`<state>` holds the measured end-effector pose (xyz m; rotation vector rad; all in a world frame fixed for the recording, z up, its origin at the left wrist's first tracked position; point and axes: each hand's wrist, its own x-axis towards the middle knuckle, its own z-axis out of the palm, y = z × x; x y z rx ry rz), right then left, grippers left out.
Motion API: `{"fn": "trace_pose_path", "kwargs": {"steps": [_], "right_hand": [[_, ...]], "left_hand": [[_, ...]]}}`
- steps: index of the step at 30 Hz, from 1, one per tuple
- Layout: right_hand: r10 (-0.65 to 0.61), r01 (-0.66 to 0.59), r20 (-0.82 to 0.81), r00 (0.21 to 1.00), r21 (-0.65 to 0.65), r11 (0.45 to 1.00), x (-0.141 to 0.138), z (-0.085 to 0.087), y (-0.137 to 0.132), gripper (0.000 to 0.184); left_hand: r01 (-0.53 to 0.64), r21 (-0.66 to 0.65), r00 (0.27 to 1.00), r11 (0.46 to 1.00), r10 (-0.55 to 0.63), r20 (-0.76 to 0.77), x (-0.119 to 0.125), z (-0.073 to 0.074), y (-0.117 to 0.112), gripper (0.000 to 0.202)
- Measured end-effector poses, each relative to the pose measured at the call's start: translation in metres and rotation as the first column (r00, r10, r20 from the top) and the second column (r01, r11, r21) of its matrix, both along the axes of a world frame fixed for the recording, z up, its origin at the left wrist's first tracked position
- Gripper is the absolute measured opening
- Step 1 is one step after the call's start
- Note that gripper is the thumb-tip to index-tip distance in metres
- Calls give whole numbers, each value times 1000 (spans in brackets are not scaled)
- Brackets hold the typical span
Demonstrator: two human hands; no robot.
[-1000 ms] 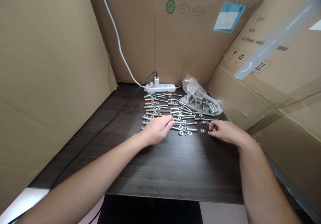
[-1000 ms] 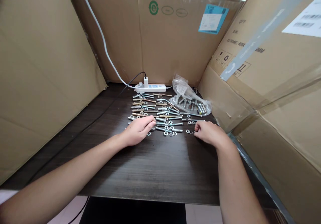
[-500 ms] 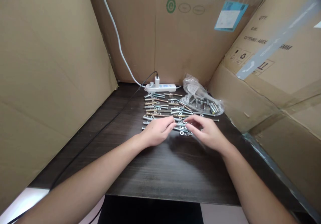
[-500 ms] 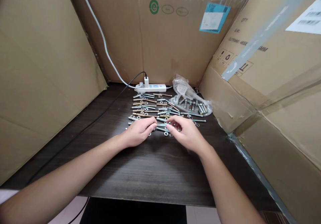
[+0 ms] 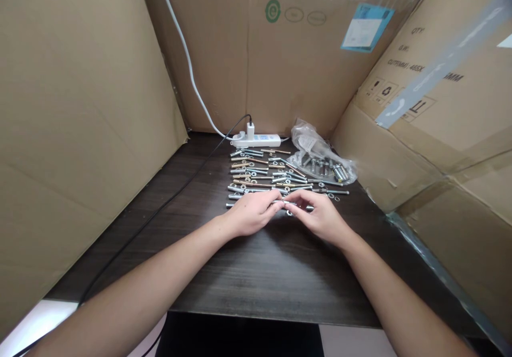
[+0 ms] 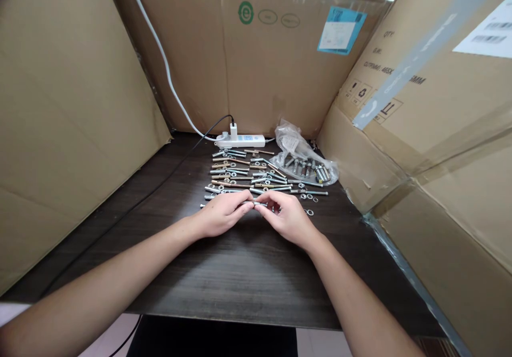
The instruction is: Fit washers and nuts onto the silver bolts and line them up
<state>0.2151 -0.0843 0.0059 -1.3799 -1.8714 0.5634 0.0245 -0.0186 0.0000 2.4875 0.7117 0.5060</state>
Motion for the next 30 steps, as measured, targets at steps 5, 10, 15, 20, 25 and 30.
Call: {"fn": "trace_pose_path", "kwargs": {"steps": [5,10,15,20,25,30], "right_hand": [[-18,18,5,1000,-12,1000,6,3,-1,19],[-15,15,-14,1000,-43,999,12,8,-1,19],[-71,66,-21,997,-181,981,44,24,-3,30],[-222,260,142,965,-372,891,106,29,-6,46],[-233,314,224,946,-459,831,137,11,-4,40],[-227,341,301,926,-413,845,145,-5,4,27]], "left_hand": [[-31,-18,999,999,31,-12,0,2,0,29],[-53,-13,999,999,52,-14,0,2,0,30],[-90,13,996,996,90,-17,-1,3,3,30],[-66,21,998,998,66,0,-2,4,3,26],[-71,27,997,997,71,11,-2,4,3,24],[-68,31,998,997,68,4,-1,6,2,25]]}}
